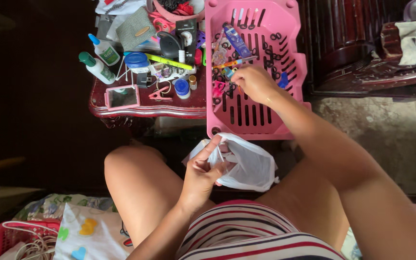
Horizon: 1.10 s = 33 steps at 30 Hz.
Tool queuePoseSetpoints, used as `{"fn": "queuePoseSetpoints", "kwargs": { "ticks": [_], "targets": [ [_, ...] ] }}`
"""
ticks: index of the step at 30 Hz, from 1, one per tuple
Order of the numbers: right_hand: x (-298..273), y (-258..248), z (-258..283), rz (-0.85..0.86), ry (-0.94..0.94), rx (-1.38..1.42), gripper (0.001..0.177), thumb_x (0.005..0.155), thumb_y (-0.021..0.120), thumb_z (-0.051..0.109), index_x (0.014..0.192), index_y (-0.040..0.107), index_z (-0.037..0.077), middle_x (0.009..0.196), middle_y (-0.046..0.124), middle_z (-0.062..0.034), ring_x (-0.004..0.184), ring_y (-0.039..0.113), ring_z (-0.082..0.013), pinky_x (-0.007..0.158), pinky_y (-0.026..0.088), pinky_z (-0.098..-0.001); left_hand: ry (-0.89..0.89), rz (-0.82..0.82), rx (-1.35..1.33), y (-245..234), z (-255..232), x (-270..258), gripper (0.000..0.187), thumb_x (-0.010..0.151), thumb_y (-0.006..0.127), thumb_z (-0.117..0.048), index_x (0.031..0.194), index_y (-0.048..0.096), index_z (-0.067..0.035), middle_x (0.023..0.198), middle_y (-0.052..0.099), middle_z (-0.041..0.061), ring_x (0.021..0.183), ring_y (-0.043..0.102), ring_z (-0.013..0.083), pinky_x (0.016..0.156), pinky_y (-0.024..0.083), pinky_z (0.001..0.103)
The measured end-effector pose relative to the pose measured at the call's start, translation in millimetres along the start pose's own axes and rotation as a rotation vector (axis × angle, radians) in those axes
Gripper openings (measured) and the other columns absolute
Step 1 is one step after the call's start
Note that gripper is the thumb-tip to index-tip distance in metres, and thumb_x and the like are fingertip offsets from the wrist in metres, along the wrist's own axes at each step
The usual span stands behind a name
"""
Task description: The person sits on the floor and sorts items from a pink plastic basket into a white plastic bag. They handle hair clips, small containers, and other accessories, placing them into the bag one by one.
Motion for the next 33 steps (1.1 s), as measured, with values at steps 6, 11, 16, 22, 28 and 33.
{"fn": "queuePoseSetpoints", "kwargs": {
  "ticks": [6, 11, 16, 22, 28, 33],
  "targets": [
    [17, 37, -25, 0.183, -0.066, -0.111, 0.012, 0.077, 0.079, 0.014, 0.087, 0.076, 0.007, 0.093, 0.066, -0.0114, 0.098, 0.063, -0.0328, 0.085, 0.051, -0.0449, -0.069, -0.058, -0.054, -5, -4, -1, 0.067, 0.087, 0.060, 0.013, 0.149, 0.049, -0.008, 0.102, 0.071, -0.003, 0.075, 0.066, 0.0019, 0.052, 0.045, 0.019],
    [2, 27, -19, 0.117, -0.220, -0.134, 0.014, 0.075, 0.080, 0.012, 0.080, 0.068, 0.006, 0.092, 0.065, -0.0118, 0.095, 0.062, -0.0346, 0.084, 0.051, -0.0448, -0.002, -0.002, -0.056, -2, -9, 0, 0.067, 0.091, 0.061, 0.014, 0.153, 0.052, -0.007, 0.091, 0.069, 0.000, 0.063, 0.053, 0.0010, 0.053, 0.045, 0.018],
    [-14, 5, -31, 0.073, 0.017, 0.141, 0.019, 0.088, 0.078, 0.014, 0.092, 0.062, 0.004, 0.086, 0.072, -0.0076, 0.081, 0.073, -0.0210, 0.072, 0.056, -0.0329, -0.040, -0.019, -0.014, -3, -2, 0, 0.066, 0.089, 0.060, 0.013, 0.151, 0.051, -0.009, 0.091, 0.072, 0.000, 0.059, 0.051, 0.0010, 0.049, 0.043, 0.019],
    [-23, -5, -34, 0.143, 0.124, 0.318, 0.016, 0.079, 0.085, 0.012, 0.089, 0.074, 0.006, 0.085, 0.078, -0.0073, 0.077, 0.073, -0.0156, 0.073, 0.056, -0.0295, -0.090, -0.036, -0.082, -3, 2, -3, 0.066, 0.087, 0.059, 0.013, 0.149, 0.049, -0.008, 0.108, 0.070, -0.003, 0.087, 0.075, 0.0068, 0.056, 0.050, 0.019],
    [-21, -4, -27, 0.056, -0.008, 0.168, 0.010, 0.089, 0.081, 0.015, 0.095, 0.079, 0.008, 0.092, 0.078, -0.0090, 0.082, 0.075, -0.0208, 0.078, 0.057, -0.0323, -0.046, 0.005, -0.090, 0, 0, -4, 0.065, 0.092, 0.059, 0.013, 0.153, 0.049, -0.007, 0.109, 0.071, 0.003, 0.090, 0.073, 0.0108, 0.057, 0.050, 0.019],
    [5, 28, -19, -0.110, -0.018, 0.126, 0.018, 0.086, 0.080, 0.019, 0.092, 0.075, 0.003, 0.090, 0.073, -0.0145, 0.079, 0.073, -0.0278, 0.073, 0.056, -0.0379, -0.039, 0.017, -0.082, 1, 0, -3, 0.068, 0.089, 0.058, 0.014, 0.153, 0.049, -0.007, 0.104, 0.071, 0.003, 0.077, 0.066, 0.0049, 0.054, 0.047, 0.018]
  ]
}}
Point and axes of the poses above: each hand's wrist, its own x-axis towards the middle knuckle, its own y-axis out of the palm, z = x × y, the point moved 6 cm from there along x, towards the middle knuckle
